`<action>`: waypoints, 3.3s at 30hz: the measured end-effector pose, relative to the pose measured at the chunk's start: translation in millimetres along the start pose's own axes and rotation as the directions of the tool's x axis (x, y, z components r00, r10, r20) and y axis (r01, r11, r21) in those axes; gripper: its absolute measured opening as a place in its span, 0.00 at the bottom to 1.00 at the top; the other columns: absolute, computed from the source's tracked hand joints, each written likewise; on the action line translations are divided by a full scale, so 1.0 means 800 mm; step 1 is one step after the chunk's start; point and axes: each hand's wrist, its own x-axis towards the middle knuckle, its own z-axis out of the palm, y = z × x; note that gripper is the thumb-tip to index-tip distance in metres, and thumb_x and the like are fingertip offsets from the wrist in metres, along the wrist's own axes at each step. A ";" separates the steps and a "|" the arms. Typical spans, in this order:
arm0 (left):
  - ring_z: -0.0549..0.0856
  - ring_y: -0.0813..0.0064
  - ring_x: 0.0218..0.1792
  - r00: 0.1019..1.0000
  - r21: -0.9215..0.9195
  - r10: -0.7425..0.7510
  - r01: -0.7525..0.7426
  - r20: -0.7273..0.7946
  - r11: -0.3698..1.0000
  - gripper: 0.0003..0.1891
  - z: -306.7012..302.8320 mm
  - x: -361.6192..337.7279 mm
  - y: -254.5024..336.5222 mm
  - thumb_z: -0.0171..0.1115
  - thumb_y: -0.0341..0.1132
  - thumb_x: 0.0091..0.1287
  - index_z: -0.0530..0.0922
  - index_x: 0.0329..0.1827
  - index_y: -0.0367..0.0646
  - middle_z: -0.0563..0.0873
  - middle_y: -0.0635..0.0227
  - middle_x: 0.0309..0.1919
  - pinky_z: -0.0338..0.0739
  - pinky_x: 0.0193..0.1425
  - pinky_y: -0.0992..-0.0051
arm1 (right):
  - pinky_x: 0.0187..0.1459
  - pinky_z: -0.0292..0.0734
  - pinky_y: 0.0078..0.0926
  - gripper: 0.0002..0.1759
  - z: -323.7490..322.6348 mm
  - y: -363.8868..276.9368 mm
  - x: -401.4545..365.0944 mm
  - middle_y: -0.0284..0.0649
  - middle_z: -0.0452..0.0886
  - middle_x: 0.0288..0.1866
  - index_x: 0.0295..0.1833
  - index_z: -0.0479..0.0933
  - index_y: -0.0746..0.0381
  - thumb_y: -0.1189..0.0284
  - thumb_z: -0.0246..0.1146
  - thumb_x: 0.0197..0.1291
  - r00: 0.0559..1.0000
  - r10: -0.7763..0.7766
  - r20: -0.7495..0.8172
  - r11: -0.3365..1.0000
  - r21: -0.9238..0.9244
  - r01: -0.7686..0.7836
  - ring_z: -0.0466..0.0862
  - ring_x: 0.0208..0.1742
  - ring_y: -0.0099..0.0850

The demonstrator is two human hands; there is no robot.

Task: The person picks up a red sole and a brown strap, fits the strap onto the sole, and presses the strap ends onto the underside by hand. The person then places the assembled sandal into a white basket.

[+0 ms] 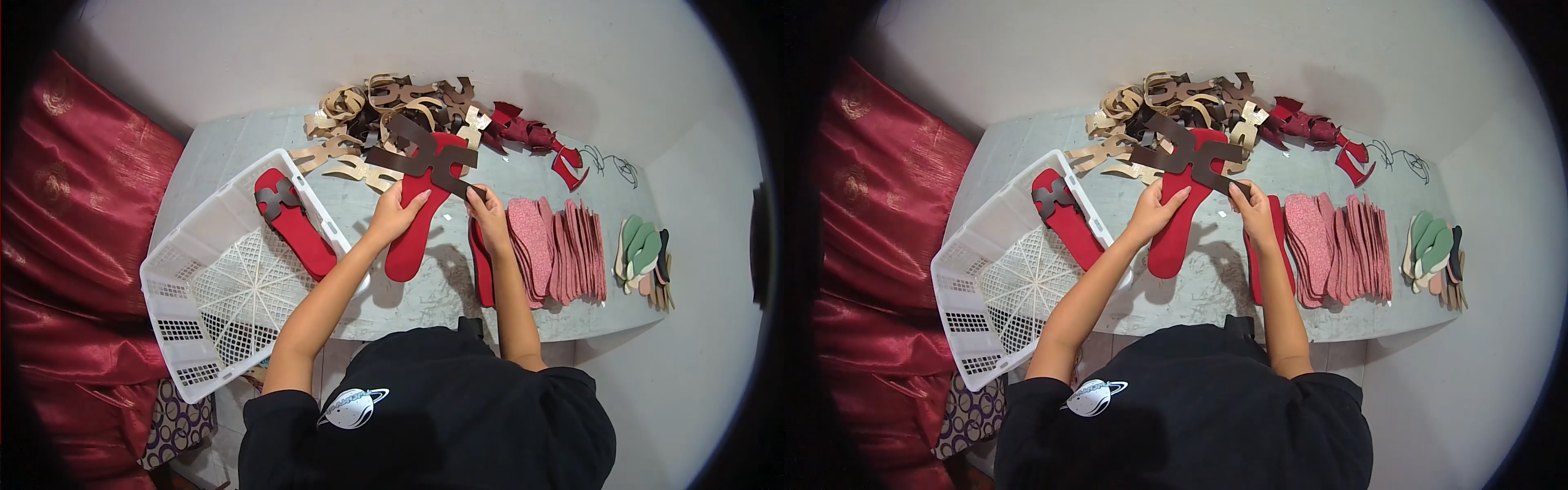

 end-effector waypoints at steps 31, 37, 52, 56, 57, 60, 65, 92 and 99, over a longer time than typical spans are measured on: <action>0.80 0.81 0.44 0.992 -0.127 0.018 -0.035 -0.128 0.991 0.13 0.071 -0.101 0.060 0.59 0.28 0.64 0.74 0.50 0.32 0.83 0.63 0.44 0.74 0.50 0.80 | 0.37 0.65 0.13 0.07 -0.026 -0.087 -0.114 0.27 0.73 0.32 0.42 0.73 0.66 0.72 0.57 0.63 1.000 -0.009 0.017 0.995 -0.100 0.011 0.69 0.34 0.13; 0.80 0.82 0.43 0.988 -0.202 -0.029 -0.002 -0.152 0.979 0.12 0.072 -0.105 0.055 0.58 0.29 0.66 0.74 0.49 0.32 0.83 0.64 0.43 0.74 0.49 0.80 | 0.37 0.64 0.13 0.07 -0.027 -0.086 -0.117 0.27 0.73 0.32 0.41 0.73 0.66 0.72 0.57 0.63 0.999 -0.009 0.032 0.993 -0.118 0.013 0.69 0.34 0.13; 0.81 0.84 0.33 0.913 -0.556 -0.391 0.267 -0.114 0.787 0.26 0.069 -0.108 0.024 0.48 0.52 0.70 0.78 0.46 0.34 0.84 0.65 0.36 0.76 0.34 0.84 | 0.31 0.61 0.11 0.08 -0.037 -0.088 -0.120 0.25 0.72 0.29 0.40 0.74 0.66 0.71 0.58 0.62 0.984 0.144 0.106 0.966 -0.230 -0.117 0.67 0.30 0.11; 0.81 0.82 0.36 0.907 -0.559 -0.391 0.244 -0.159 0.793 0.27 0.065 -0.107 0.023 0.47 0.54 0.70 0.77 0.48 0.33 0.83 0.64 0.39 0.76 0.38 0.83 | 0.31 0.60 0.11 0.07 -0.034 -0.094 -0.119 0.25 0.70 0.28 0.40 0.73 0.65 0.72 0.57 0.63 0.979 0.156 0.128 0.955 -0.273 -0.116 0.65 0.29 0.12; 0.81 0.82 0.38 0.903 -0.514 -0.409 0.291 -0.132 0.807 0.28 0.060 -0.108 0.025 0.47 0.54 0.70 0.77 0.49 0.33 0.83 0.63 0.41 0.75 0.41 0.83 | 0.31 0.60 0.11 0.07 -0.033 -0.096 -0.119 0.25 0.70 0.28 0.40 0.73 0.65 0.72 0.57 0.63 0.979 0.155 0.130 0.955 -0.274 -0.115 0.65 0.29 0.12; 0.82 0.80 0.42 0.902 -0.455 -0.416 0.325 -0.114 0.829 0.27 0.057 -0.106 0.024 0.45 0.53 0.70 0.76 0.51 0.34 0.82 0.62 0.44 0.76 0.45 0.81 | 0.31 0.60 0.11 0.07 -0.030 -0.099 -0.117 0.25 0.69 0.28 0.40 0.73 0.65 0.72 0.57 0.63 0.978 0.150 0.148 0.955 -0.277 -0.105 0.65 0.29 0.12; 0.82 0.78 0.46 0.917 -0.447 -0.373 0.276 -0.144 0.851 0.26 0.058 -0.105 0.029 0.43 0.51 0.71 0.74 0.54 0.34 0.81 0.61 0.47 0.76 0.48 0.79 | 0.31 0.59 0.12 0.07 -0.030 -0.099 -0.116 0.24 0.69 0.28 0.40 0.73 0.65 0.71 0.57 0.63 0.975 0.152 0.161 0.944 -0.316 -0.095 0.64 0.29 0.12; 0.78 0.73 0.53 0.941 -0.697 -0.339 0.252 0.014 0.671 0.27 0.058 -0.110 0.024 0.41 0.54 0.70 0.66 0.62 0.42 0.76 0.62 0.55 0.74 0.57 0.72 | 0.28 0.59 0.11 0.10 -0.032 -0.098 -0.116 0.22 0.68 0.27 0.40 0.73 0.64 0.68 0.59 0.63 0.938 0.257 0.233 0.944 -0.268 -0.193 0.64 0.27 0.11; 0.80 0.75 0.50 0.947 -0.783 -0.321 0.196 -0.005 0.590 0.23 0.064 -0.111 0.024 0.43 0.48 0.71 0.66 0.61 0.41 0.77 0.62 0.52 0.77 0.52 0.74 | 0.29 0.60 0.12 0.09 -0.034 -0.084 -0.113 0.24 0.69 0.27 0.40 0.73 0.64 0.69 0.59 0.62 0.932 0.271 0.240 0.955 -0.189 -0.229 0.65 0.28 0.11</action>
